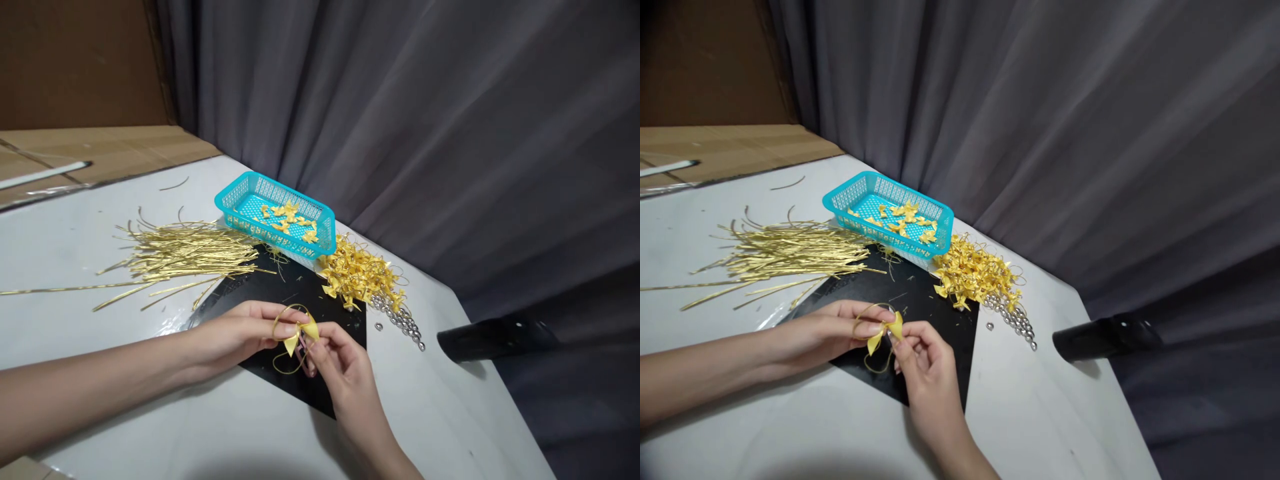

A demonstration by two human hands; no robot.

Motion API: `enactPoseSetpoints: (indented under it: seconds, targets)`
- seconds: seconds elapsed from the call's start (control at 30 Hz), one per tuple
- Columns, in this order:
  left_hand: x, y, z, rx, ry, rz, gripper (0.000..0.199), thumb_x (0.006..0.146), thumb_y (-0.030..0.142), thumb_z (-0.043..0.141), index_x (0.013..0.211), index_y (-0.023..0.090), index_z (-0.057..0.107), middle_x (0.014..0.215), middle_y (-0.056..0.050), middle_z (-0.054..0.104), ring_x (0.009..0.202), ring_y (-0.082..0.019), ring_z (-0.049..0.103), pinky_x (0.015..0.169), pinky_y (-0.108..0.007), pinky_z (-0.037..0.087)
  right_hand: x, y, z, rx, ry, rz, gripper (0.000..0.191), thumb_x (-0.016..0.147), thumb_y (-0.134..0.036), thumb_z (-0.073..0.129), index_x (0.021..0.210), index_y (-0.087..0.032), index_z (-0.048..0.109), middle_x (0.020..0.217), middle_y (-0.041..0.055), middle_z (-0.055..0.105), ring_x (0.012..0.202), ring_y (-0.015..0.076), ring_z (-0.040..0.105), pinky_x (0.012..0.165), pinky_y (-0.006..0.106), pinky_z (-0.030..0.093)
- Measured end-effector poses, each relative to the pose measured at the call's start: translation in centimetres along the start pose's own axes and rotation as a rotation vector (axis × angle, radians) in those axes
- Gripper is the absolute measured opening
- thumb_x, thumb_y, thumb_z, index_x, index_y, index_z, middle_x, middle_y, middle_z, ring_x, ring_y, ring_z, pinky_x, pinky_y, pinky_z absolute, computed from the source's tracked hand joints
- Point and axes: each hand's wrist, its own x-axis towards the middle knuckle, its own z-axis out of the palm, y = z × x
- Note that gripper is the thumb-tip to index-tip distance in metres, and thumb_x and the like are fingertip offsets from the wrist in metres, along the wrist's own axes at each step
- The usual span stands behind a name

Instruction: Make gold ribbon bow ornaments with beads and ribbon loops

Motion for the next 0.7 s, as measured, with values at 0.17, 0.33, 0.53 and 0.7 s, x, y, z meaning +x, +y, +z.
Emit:
enactPoseSetpoints:
  seconds: [0.17, 0.33, 0.53, 0.7]
  targets:
    - [0.06, -0.15, 0.00, -0.057, -0.032, -0.009, 0.018, 0.072, 0.019, 0.077, 0.090, 0.017, 0.077, 0.092, -0.005, 0.077, 0.085, -0.014, 0.066, 0.083, -0.022, 0.044, 0.03, 0.11, -0.12, 0.006, -0.008, -0.003, 0.033, 0.085, -0.048, 0.062, 0.083, -0.015, 0.060, 0.062, -0.0038, 0.047, 0.058, 0.0098, 0.042, 0.056, 0.022, 0.035]
    - [0.12, -0.29, 0.01, -0.097, -0.079, 0.001, 0.016, 0.075, 0.016, 0.075, 0.091, 0.016, 0.077, 0.091, -0.006, 0.077, 0.084, -0.015, 0.068, 0.083, -0.022, 0.046, -0.02, 0.35, -0.10, -0.028, 0.029, -0.016, 0.032, 0.085, -0.047, 0.062, 0.083, -0.015, 0.061, 0.062, -0.0037, 0.047, 0.058, 0.0100, 0.043, 0.056, 0.022, 0.036]
    - [0.32, -0.23, -0.05, -0.106, -0.050, -0.019, 0.018, 0.072, 0.014, 0.077, 0.089, 0.014, 0.077, 0.089, -0.006, 0.077, 0.084, -0.014, 0.068, 0.082, -0.020, 0.047, 0.01, 0.33, 0.05, 0.021, 0.036, 0.012, 0.035, 0.081, -0.049, 0.067, 0.081, -0.015, 0.063, 0.059, -0.0040, 0.047, 0.056, 0.0093, 0.042, 0.055, 0.021, 0.035]
    - [0.41, -0.21, -0.17, -0.124, -0.017, -0.042, 0.019, 0.068, 0.015, 0.080, 0.087, 0.013, 0.078, 0.089, -0.005, 0.077, 0.084, -0.013, 0.067, 0.081, -0.019, 0.048, 0.07, 0.37, 0.04, 0.138, 0.001, 0.100, 0.038, 0.077, -0.051, 0.071, 0.081, -0.014, 0.064, 0.059, -0.0035, 0.049, 0.056, 0.0084, 0.041, 0.056, 0.021, 0.034]
